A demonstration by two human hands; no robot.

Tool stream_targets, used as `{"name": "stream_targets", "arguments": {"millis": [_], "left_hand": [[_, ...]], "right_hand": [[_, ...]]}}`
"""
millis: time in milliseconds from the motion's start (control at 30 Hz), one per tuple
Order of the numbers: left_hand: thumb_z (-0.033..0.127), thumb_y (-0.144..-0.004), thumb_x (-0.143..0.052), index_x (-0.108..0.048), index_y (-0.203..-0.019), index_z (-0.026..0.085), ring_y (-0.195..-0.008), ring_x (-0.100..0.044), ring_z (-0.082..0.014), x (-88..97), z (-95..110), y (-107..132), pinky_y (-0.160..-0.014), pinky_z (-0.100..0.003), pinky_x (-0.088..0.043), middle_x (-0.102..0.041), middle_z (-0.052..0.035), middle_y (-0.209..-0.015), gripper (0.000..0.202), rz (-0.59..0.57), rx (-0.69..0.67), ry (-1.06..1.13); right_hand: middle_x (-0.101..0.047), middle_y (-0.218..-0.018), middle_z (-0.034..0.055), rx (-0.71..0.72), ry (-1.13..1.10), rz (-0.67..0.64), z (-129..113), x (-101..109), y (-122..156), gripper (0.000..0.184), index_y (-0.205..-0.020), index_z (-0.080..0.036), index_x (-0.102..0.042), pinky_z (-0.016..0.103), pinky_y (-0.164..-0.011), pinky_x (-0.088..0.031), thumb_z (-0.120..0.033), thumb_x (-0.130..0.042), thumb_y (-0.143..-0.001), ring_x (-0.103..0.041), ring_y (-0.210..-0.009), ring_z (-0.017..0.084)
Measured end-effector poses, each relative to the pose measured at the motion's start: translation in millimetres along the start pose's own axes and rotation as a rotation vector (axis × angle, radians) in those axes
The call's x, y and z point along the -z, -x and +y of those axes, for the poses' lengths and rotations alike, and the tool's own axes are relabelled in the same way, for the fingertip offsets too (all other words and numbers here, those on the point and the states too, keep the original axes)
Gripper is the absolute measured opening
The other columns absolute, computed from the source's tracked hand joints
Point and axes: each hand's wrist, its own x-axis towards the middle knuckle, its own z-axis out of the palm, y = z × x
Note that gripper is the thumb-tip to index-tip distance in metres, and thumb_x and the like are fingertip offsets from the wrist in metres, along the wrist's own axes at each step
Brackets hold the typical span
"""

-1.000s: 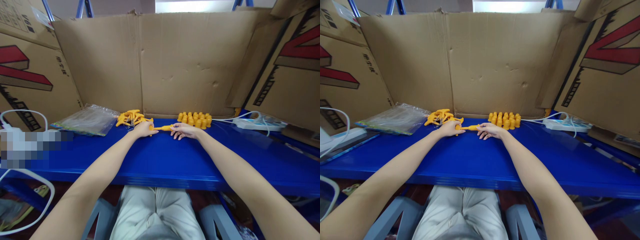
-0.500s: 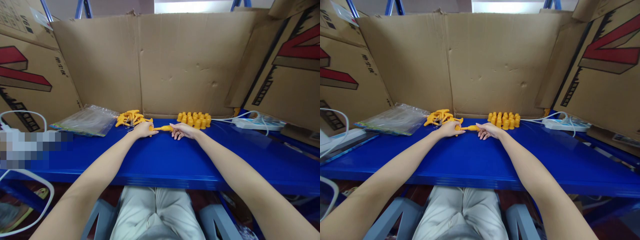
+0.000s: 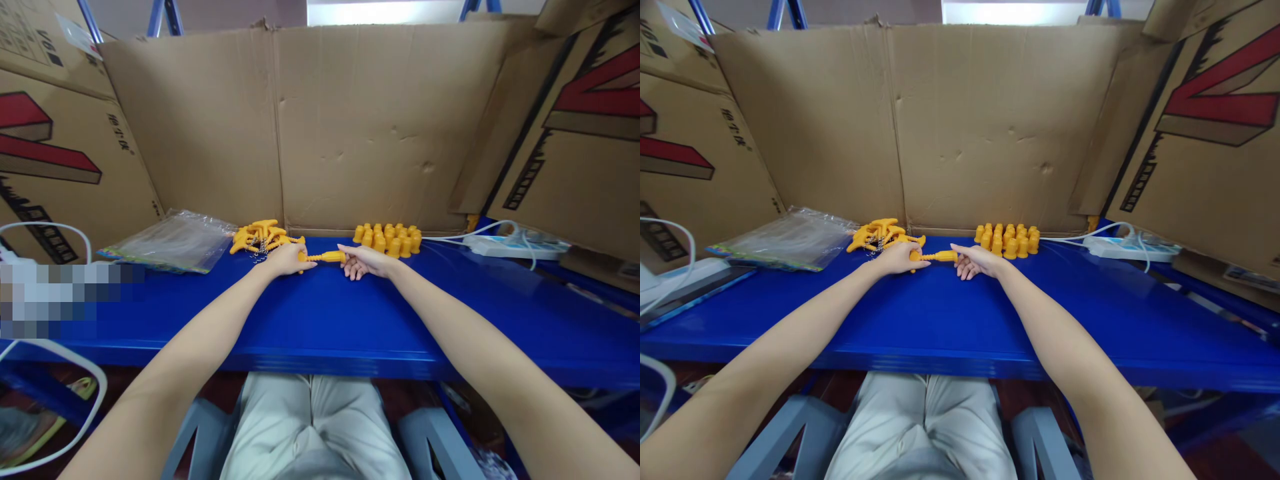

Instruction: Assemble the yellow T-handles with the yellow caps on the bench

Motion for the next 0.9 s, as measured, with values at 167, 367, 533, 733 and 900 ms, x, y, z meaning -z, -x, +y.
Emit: {"name": "stream_targets", "arguments": {"millis": [167,367,533,733,900], "left_hand": [[0.061,-0.072,-0.059,-0.062,-0.083,0.020,-0.073,-0.061,-0.0207,-1.8,-1.0,-1.5,-0.062,-0.027,-0.041,-0.066,-0.0050,-0.075,0.042,0.000,0.009,-0.023],[0.062,-0.071,-0.059,-0.061,-0.083,0.021,-0.075,-0.062,-0.0218,-0.7,0.3,-0.7,-0.062,-0.027,-0.041,-0.067,-0.0059,-0.077,0.043,-0.014,0.028,-0.011],[0.060,-0.070,-0.061,-0.061,-0.081,0.021,-0.075,-0.063,-0.0230,0.2,1.3,0.3,-0.062,-0.028,-0.042,-0.067,-0.0060,-0.076,0.041,0.001,0.023,0.014],[0.060,-0.069,-0.062,-0.060,-0.079,0.021,-0.074,-0.063,-0.0225,0.7,2.1,0.6,-0.062,-0.028,-0.041,-0.066,-0.0034,-0.069,0.040,-0.009,0.031,0.035],[0.060,-0.070,-0.061,-0.060,-0.080,0.021,-0.074,-0.063,-0.0226,1.7,3.7,1.3,-0.061,-0.028,-0.041,-0.067,-0.0039,-0.070,0.039,-0.015,0.041,0.025]], "right_hand": [[-0.062,-0.049,0.0057,-0.001,0.026,0.009,0.4,0.1,-0.2,0.050,-0.071,-0.013,-0.056,0.017,-0.033,-0.046,-0.056,-0.043,-0.093,-0.056,-0.035,0.011],[-0.060,-0.045,0.0049,-0.004,0.051,0.025,1.7,0.4,-2.1,0.052,-0.069,-0.013,-0.056,0.016,-0.030,-0.042,-0.057,-0.041,-0.093,-0.052,-0.030,0.010],[-0.060,-0.045,0.0049,-0.003,0.045,0.024,3.2,1.6,-5.3,0.054,-0.070,-0.013,-0.056,0.016,-0.029,-0.041,-0.061,-0.042,-0.090,-0.052,-0.031,0.010],[-0.059,-0.045,0.0047,-0.016,0.043,0.033,2.1,1.2,-4.4,0.052,-0.070,-0.013,-0.055,0.017,-0.030,-0.041,-0.059,-0.042,-0.091,-0.052,-0.031,0.010],[-0.059,-0.044,0.0047,-0.032,0.038,0.046,-1.0,-1.1,-1.3,0.050,-0.069,-0.014,-0.055,0.017,-0.030,-0.041,-0.055,-0.040,-0.094,-0.051,-0.031,0.010]]}}
